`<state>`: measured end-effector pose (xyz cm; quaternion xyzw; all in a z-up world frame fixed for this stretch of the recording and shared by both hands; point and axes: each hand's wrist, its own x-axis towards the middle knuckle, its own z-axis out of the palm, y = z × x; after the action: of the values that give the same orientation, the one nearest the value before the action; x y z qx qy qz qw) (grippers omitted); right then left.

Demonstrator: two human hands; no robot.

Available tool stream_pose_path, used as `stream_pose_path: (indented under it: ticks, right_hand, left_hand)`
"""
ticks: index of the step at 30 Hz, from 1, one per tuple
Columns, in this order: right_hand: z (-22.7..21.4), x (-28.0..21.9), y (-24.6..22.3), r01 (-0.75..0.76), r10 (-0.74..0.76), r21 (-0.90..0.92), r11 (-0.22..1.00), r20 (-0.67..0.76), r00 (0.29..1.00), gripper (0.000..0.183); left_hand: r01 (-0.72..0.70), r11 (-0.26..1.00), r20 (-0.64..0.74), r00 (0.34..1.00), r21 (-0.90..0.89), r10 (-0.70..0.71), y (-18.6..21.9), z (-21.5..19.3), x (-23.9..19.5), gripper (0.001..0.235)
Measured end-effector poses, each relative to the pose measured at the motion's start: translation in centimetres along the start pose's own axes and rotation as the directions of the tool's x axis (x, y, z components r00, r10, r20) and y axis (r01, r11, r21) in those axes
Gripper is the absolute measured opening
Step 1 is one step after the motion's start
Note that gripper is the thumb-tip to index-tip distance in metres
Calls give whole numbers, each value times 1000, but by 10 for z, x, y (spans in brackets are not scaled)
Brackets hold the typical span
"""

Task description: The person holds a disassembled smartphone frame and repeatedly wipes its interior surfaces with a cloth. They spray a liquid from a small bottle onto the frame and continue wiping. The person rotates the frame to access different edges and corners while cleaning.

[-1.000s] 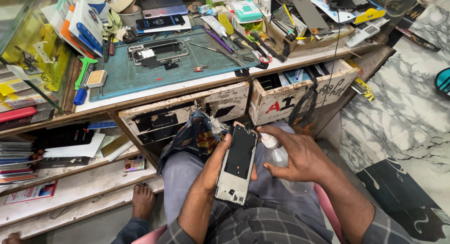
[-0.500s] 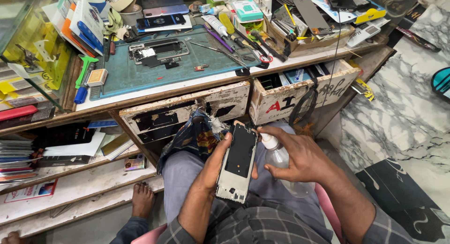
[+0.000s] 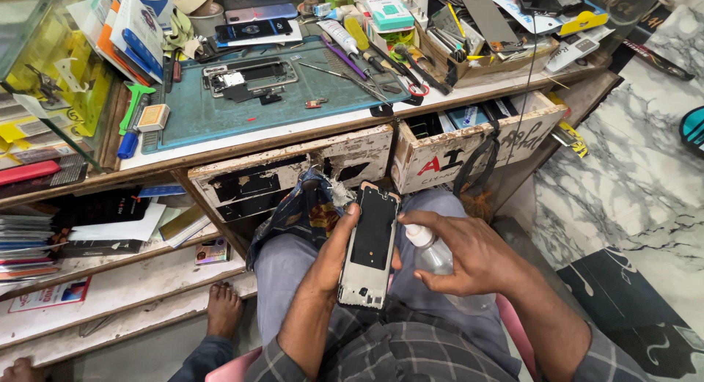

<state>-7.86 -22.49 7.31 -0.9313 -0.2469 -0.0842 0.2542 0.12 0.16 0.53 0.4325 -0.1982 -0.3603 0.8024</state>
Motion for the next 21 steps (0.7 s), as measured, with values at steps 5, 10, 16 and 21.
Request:
stream_pose_path:
  ticks: [5,10,16,21]
  right_hand:
    - [-1,-2,0,103,-103,57,993,-5,995,88]
    - [0,-3,4,-7,4,52,999,71,997,95]
    - [-32,-2,56,-44,-13,-158,987,-341,940,103]
    - [-120,35,125,-35,-205,-331,943,-660,723,114]
  left_hand:
    - [-47,998,-10,999,34,48,1,-2,0,74]
    - [-69,998,-14,998,14,69,-3,-4,5,79]
    - [-45,999,-81,996,-18,43,-10,-10,10,85]
    - [-6,1000,-121,993,-9,5,-15,-14,14,85]
